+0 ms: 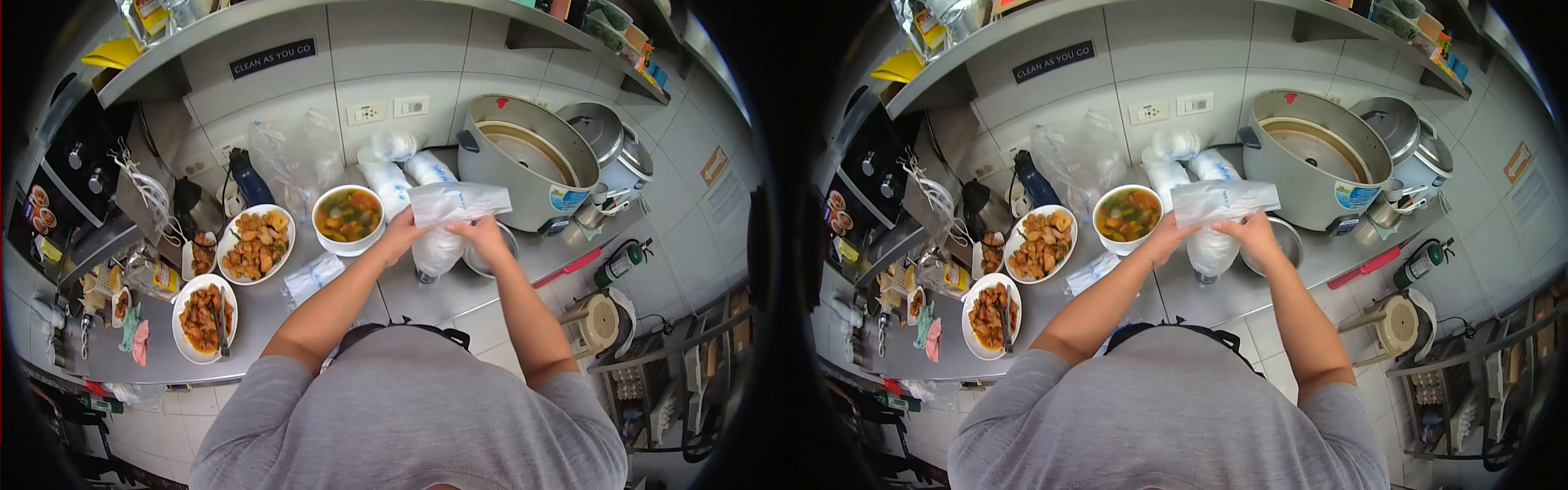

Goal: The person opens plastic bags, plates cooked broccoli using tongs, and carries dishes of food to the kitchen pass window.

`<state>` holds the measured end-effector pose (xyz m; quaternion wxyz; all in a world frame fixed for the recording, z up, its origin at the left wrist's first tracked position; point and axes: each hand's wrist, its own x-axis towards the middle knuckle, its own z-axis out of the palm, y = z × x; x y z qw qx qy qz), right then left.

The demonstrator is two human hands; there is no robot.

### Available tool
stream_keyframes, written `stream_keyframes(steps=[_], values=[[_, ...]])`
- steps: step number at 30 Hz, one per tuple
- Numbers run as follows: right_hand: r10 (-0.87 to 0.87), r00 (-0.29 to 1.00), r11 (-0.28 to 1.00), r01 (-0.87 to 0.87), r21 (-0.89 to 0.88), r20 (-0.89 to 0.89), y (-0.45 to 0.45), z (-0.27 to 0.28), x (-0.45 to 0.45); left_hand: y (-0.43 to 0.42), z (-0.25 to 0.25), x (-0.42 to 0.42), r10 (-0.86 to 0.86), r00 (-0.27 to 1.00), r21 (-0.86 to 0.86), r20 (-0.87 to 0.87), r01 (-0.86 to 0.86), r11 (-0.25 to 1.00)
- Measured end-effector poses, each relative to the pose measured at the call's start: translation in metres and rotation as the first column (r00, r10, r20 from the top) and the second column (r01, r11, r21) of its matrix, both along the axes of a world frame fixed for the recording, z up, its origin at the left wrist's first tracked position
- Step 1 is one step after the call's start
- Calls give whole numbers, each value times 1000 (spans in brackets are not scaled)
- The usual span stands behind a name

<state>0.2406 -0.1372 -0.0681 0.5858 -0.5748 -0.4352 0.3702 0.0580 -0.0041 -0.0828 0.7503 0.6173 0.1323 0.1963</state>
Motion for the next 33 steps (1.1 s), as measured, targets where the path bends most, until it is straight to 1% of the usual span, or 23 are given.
stream_keyframes(steps=[2,4,6,7,8,10,11,14,15,16,17,18,19,20,22,23,25,27,29,30,31,32,33], values=[[-40,989,993,55,-104,145,9,-28,4,1,-32,4,105,991,124,-88,-93,988],[10,998,995,-3,-100,69,0,-7,0,11,-32,-1,121,988,200,-95,-100,975],[25,998,999,-27,36,61,1,20,-1,19,-2,-4,154,987,261,36,-158,952],[-26,999,981,35,191,-47,8,28,-8,15,15,0,119,983,204,140,-146,968],[-29,998,983,38,181,-51,14,25,-14,10,10,7,118,984,195,135,-143,970],[-38,995,999,41,34,-88,21,10,-22,-1,-6,17,182,980,322,-81,-147,935],[-123,985,991,115,67,123,24,-15,-17,-1,-43,20,268,963,404,-18,-238,883],[15,1000,993,-16,117,13,17,-16,-16,2,-55,17,216,970,480,112,-243,843],[1,991,1000,-2,6,134,11,-2,-12,19,-54,15,186,977,576,-107,-91,812],[10,992,1000,-8,-13,130,8,6,-20,14,-43,15,190,975,561,-115,-94,822],[-55,996,981,41,189,68,13,15,-29,11,-28,19,177,973,539,146,-229,810],[-104,995,922,100,374,-11,17,17,-36,7,-19,23,165,904,483,394,-356,800],[-170,983,945,144,294,63,19,-3,-38,3,-29,33,96,936,380,338,-229,896],[-140,988,954,119,274,59,20,-20,-39,-3,-40,42,129,935,365,329,-252,896],[-330,928,884,239,403,175,34,-35,-39,1,-49,43,203,914,333,352,-325,885],[-305,932,901,216,376,196,38,-38,-36,8,-54,29,253,905,317,343,-365,875],[-235,947,948,174,267,218,37,-47,-27,9,-49,2,303,951,573,58,-280,770],[-239,939,962,194,193,249,19,-74,-21,-2,-48,-57,481,876,708,22,-354,611],[-231,946,969,203,140,228,-11,-98,-26,13,-99,-125,749,657,848,-83,-348,399],[-276,951,961,271,53,139,-27,-113,-30,19,-126,-159,872,476,877,-114,-364,313],[-385,917,921,388,-13,107,-41,-128,-37,14,-131,-185,913,348,907,-213,-276,317],[-374,921,925,379,-32,108,-53,-137,-43,7,-134,-203,933,205,925,-295,-185,333],[-289,938,934,320,-157,192,-60,-138,-53,2,-140,-213,932,193,922,-307,-184,341]])
